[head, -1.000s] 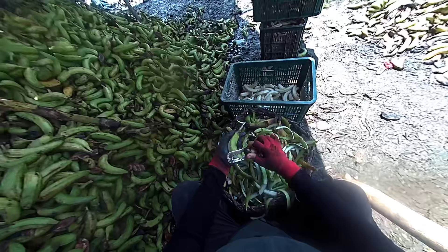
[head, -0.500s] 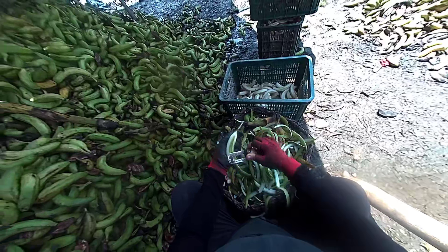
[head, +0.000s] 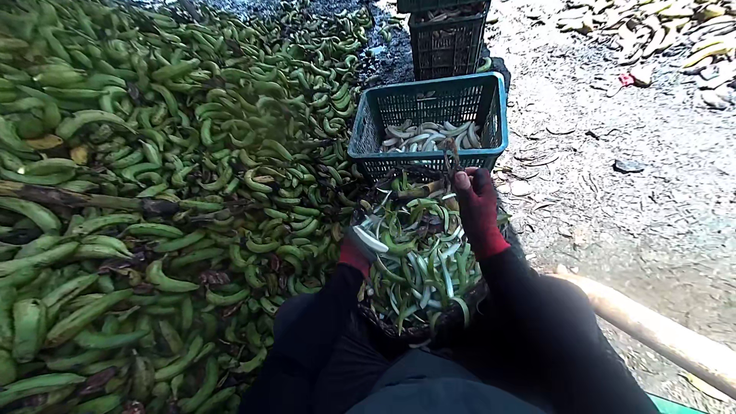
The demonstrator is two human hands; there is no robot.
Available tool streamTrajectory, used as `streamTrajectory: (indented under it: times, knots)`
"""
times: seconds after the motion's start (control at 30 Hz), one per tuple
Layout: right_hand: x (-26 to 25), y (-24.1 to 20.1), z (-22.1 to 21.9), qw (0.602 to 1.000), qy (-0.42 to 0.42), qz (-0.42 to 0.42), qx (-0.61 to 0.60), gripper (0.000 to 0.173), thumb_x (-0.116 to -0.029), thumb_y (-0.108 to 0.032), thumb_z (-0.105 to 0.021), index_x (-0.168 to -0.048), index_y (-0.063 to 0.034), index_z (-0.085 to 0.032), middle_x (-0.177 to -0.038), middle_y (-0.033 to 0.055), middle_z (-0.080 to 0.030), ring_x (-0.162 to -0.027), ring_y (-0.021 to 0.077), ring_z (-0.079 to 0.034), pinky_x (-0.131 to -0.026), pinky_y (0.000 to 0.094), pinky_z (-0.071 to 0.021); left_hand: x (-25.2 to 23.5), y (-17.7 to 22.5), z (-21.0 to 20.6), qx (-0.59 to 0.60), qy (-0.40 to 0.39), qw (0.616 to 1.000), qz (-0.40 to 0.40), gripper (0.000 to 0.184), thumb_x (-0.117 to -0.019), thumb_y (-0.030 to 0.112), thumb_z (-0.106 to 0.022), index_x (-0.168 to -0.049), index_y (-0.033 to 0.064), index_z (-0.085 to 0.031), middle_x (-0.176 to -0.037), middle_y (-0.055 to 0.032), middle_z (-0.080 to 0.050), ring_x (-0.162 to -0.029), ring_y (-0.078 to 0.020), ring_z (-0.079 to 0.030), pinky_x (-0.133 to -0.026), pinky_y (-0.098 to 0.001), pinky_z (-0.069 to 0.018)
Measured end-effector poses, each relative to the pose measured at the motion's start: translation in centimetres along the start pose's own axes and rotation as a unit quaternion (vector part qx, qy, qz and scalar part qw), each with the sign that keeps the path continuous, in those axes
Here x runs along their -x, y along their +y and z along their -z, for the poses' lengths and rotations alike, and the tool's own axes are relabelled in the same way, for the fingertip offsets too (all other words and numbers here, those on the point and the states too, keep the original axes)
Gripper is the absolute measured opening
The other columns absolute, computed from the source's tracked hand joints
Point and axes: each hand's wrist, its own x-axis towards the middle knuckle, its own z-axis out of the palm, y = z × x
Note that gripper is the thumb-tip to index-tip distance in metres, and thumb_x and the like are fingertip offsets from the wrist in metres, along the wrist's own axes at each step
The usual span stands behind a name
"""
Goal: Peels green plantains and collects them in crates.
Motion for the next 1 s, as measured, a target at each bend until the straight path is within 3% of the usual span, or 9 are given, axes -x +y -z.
streamTrajectory:
  times: [0.07,0.13,0.2,0.3,0.4,0.47,0.6,0.83,1.0]
  knots:
    - [-0.3,0.3,0.1,0.998,0.02,0.006,-0.057,0.034,-0.1035,-0.039,-0.058,-0.118,-0.0075,-0.059,-0.087,-0.002,-0.06,-0.075,0.0049,-0.057,-0.072,0.0259,-0.052,-1.5,7.3,-2.3,0.332,-0.018,0.943,0.021,0.044,-0.1116,0.038,-0.028,-0.137,0.0067,-0.044,-0.122,-0.0126,-0.056,-0.106,-0.0201,-0.058,-0.089,-0.0375,-0.0526]
    - [-0.6,0.5,0.3,0.994,0.046,-0.006,-0.098,0.034,-0.1054,-0.038,-0.055,-0.12,-0.0074,-0.058,-0.094,-0.0013,-0.062,-0.083,0.0044,-0.059,-0.079,0.0257,-0.052,-2.3,13.7,-3.7,0.402,-0.028,0.915,0.03,0.061,-0.1068,0.056,-0.036,-0.153,0.0171,-0.033,-0.149,-0.0125,-0.046,-0.129,-0.0274,-0.053,-0.101,-0.0485,-0.0506]
    - [-0.7,0.4,1.3,0.991,0.066,-0.02,-0.118,0.039,-0.1069,-0.044,-0.05,-0.125,-0.0107,-0.056,-0.105,-0.0001,-0.063,-0.091,0.0053,-0.061,-0.083,0.0273,-0.0538,-3.9,15.5,-4.5,0.262,-0.015,0.965,-0.011,0.066,-0.1078,0.056,-0.032,-0.161,0.0174,-0.024,-0.162,-0.0153,-0.032,-0.144,-0.033,-0.04,-0.109,-0.0569,-0.0433]
    - [-0.6,0.1,3.2,0.99,0.078,-0.039,-0.109,0.046,-0.1066,-0.056,-0.042,-0.134,-0.0202,-0.051,-0.109,-0.0025,-0.061,-0.09,0.0049,-0.06,-0.079,0.0285,-0.0542,-6.7,10.8,-5.0,-0.08,0.015,0.99,-0.116,0.051,-0.1108,0.038,-0.039,-0.147,0.0024,-0.047,-0.137,-0.0265,-0.057,-0.123,-0.0382,-0.059,-0.101,-0.0562,-0.0483]
    - [-0.8,-0.6,4.4,0.986,0.095,-0.031,-0.136,0.047,-0.105,-0.062,-0.04,-0.131,-0.0243,-0.051,-0.094,-0.0048,-0.058,-0.073,0.0049,-0.057,-0.064,0.027,-0.0525,-5.5,4.4,-4.1,-0.419,-0.07,0.898,-0.112,0.05,-0.1045,0.05,-0.047,-0.124,0.0076,-0.067,-0.116,-0.0222,-0.069,-0.111,-0.0414,-0.066,-0.094,-0.0668,-0.0493]
    - [-1.2,-0.9,4.6,0.981,0.101,-0.042,-0.161,0.047,-0.1051,-0.062,-0.039,-0.13,-0.0241,-0.051,-0.087,-0.0043,-0.056,-0.065,0.0062,-0.054,-0.057,0.0277,-0.0505,-4.8,1.7,-4.7,-0.541,-0.133,0.83,-0.036,0.061,-0.1018,0.058,-0.045,-0.123,0.0055,-0.068,-0.124,-0.0228,-0.067,-0.121,-0.0403,-0.062,-0.099,-0.0655,-0.0469]
    - [-1.9,-0.9,3.2,0.979,0.107,-0.024,-0.173,0.043,-0.1091,-0.048,-0.038,-0.13,-0.0121,-0.052,-0.096,-0.0034,-0.058,-0.079,0.0043,-0.059,-0.072,0.0262,-0.0544,-4.6,-0.3,-6.2,-0.607,-0.136,0.783,0.004,0.066,-0.0981,0.058,-0.051,-0.13,0.0008,-0.064,-0.136,-0.0253,-0.06,-0.129,-0.0417,-0.056,-0.104,-0.0644,-0.0435]
    - [-0.9,0.5,2.8,0.99,0.062,-0.062,-0.112,0.049,-0.105,-0.059,-0.043,-0.127,-0.0167,-0.056,-0.097,-0.0009,-0.061,-0.079,0.0089,-0.059,-0.07,0.0329,-0.0541,-5.1,-2.5,-4.4,-0.447,-0.068,0.892,0.007,0.048,-0.0951,0.049,-0.062,-0.129,0.0157,-0.069,-0.138,-0.0202,-0.06,-0.129,-0.0365,-0.057,-0.106,-0.0592,-0.0452]
    - [-0.7,0.6,2.6,0.989,0.059,-0.078,-0.11,0.052,-0.1072,-0.056,-0.04,-0.138,-0.0159,-0.052,-0.111,0.0014,-0.064,-0.091,0.0099,-0.063,-0.08,0.0343,-0.0566,-0.3,-4.2,-3.3,-0.279,-0.059,0.951,-0.121,0.042,-0.0947,0.042,-0.069,-0.13,0.0184,-0.067,-0.137,-0.0101,-0.062,-0.125,-0.0255,-0.06,-0.108,-0.0496,-0.0479]
